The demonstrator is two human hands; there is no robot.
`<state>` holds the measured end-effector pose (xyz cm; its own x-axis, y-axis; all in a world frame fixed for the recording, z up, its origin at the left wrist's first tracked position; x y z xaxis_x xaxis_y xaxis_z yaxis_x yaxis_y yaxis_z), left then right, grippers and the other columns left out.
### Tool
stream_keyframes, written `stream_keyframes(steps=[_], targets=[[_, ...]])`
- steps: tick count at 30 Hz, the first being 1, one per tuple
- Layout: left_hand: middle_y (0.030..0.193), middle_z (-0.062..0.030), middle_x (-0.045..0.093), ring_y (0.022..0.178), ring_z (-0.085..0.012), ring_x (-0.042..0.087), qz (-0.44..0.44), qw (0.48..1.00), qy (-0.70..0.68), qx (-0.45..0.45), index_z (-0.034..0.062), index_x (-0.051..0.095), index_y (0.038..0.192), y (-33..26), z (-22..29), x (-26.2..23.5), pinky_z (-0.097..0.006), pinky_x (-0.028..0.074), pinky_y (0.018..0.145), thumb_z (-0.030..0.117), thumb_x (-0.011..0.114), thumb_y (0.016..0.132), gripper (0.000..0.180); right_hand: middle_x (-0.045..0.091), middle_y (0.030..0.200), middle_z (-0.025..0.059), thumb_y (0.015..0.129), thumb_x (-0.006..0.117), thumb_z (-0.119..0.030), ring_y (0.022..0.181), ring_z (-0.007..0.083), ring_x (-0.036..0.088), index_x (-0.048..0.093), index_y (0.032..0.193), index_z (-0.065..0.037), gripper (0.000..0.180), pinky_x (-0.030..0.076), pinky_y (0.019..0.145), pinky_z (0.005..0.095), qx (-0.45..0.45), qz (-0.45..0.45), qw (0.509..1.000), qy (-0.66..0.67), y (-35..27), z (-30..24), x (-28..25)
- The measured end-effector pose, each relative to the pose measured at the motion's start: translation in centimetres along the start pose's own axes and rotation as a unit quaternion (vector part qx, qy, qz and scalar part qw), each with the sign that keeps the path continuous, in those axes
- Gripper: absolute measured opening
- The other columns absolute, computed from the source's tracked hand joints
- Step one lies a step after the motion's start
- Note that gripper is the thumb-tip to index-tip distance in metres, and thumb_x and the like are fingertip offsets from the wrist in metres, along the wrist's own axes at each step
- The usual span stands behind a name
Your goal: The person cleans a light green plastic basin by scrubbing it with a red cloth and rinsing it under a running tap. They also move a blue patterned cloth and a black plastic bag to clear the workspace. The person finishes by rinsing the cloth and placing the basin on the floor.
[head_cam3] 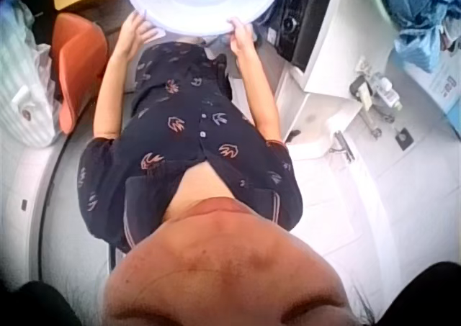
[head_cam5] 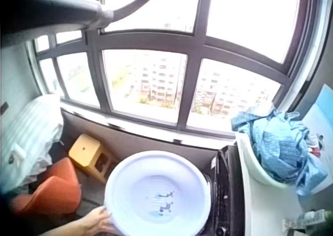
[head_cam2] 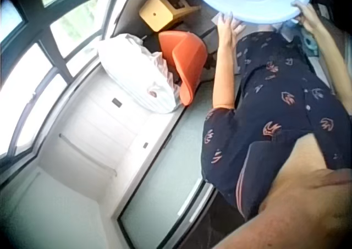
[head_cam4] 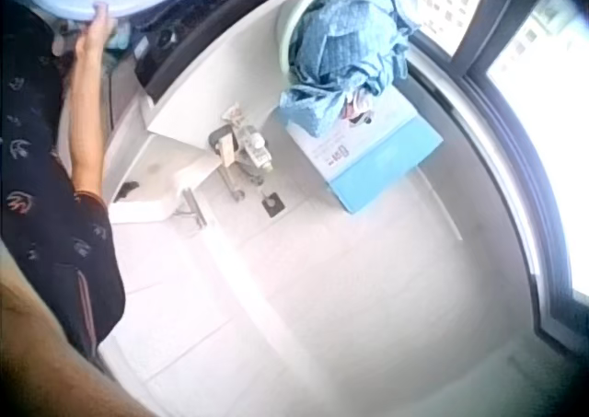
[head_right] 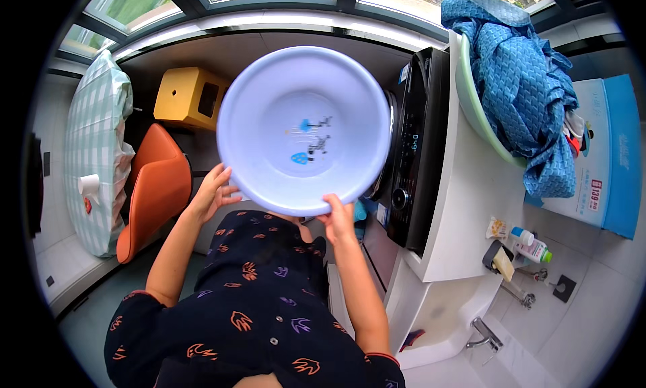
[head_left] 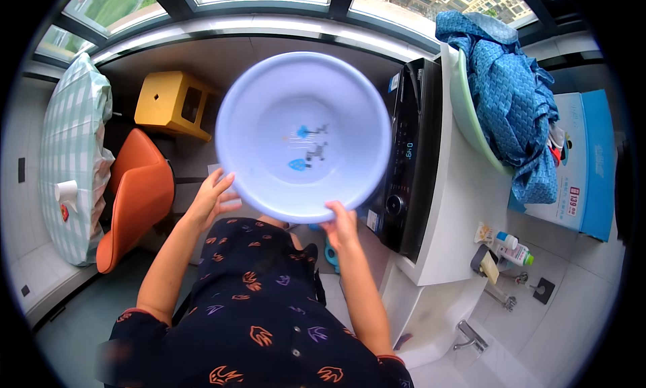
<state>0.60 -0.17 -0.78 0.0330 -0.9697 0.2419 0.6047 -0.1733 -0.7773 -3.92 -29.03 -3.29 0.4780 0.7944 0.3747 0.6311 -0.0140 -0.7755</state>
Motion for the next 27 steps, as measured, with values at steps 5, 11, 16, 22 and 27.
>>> stream_keyframes(steps=[5,11,16,22,27], targets=[[0.091,-0.0034,0.061,0.071,-0.0085,0.059,0.204,0.977,-0.031,-0.055,0.0037,0.051,0.114,0.0,-7.4,-5.1,-0.019,0.046,0.050,0.027,0.065,0.083,0.041,0.062,0.096,0.0175,0.079,0.060,-0.010,0.071,0.0224,0.068,0.046,0.118,0.010,0.046,0.059,0.052,0.0303,0.068,-0.017,0.987,-0.142,5.5,6.6,2.3],[0.084,-0.0001,0.056,0.062,-0.0063,0.051,0.330,0.939,-0.094,-0.007,0.0036,0.053,0.106,1.7,-8.8,-10.6,-0.018,0.035,0.044,0.016,0.059,0.077,0.032,0.053,0.124,0.0148,0.089,0.063,-0.029,0.105,0.0272,0.061,0.039,0.135,-0.001,0.058,0.058,0.073,0.0351,0.167,-0.180,0.954,-0.170,9.2,6.9,5.1],[0.084,-0.0009,0.056,0.063,-0.0083,0.051,0.397,0.909,-0.115,-0.062,0.0046,0.054,0.103,5.3,-10.5,-13.7,-0.020,0.035,0.045,0.012,0.060,0.076,0.029,0.057,0.123,0.0108,0.093,0.060,-0.029,0.100,0.0199,0.060,0.044,0.135,-0.009,0.049,0.052,0.081,0.0320,0.160,-0.019,0.985,-0.059,19.5,9.1,-1.5],[0.081,-0.0016,0.057,0.061,-0.0096,0.051,0.427,0.890,-0.104,-0.120,0.0063,0.056,0.102,13.5,-13.3,-18.1,-0.021,0.035,0.044,0.012,0.061,0.075,0.028,0.064,0.107,0.0076,0.090,0.062,-0.015,0.087,0.0158,0.062,0.053,0.123,-0.009,0.035,0.052,0.071,0.0275,0.126,0.185,0.967,-0.120,34.7,9.7,-10.0],[0.078,0.0001,0.055,0.057,-0.0079,0.049,0.446,0.878,-0.080,-0.151,0.0081,0.056,0.099,21.3,-16.5,-21.1,-0.020,0.038,0.043,0.013,0.062,0.076,0.024,0.061,0.111,0.0080,0.089,0.062,-0.017,0.093,0.0175,0.061,0.049,0.128,-0.008,0.042,0.052,0.074,0.0261,0.115,0.228,0.920,-0.296,44.9,10.8,-11.9]])
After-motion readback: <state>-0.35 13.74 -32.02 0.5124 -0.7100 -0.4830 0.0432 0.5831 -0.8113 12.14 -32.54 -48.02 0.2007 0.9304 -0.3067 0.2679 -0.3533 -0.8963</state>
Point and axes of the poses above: each hand's wrist, its own y-axis towards the middle knuckle, its own x-axis out of the palm, z = x × y, the point moved 1 cm from there along y, towards the middle knuckle
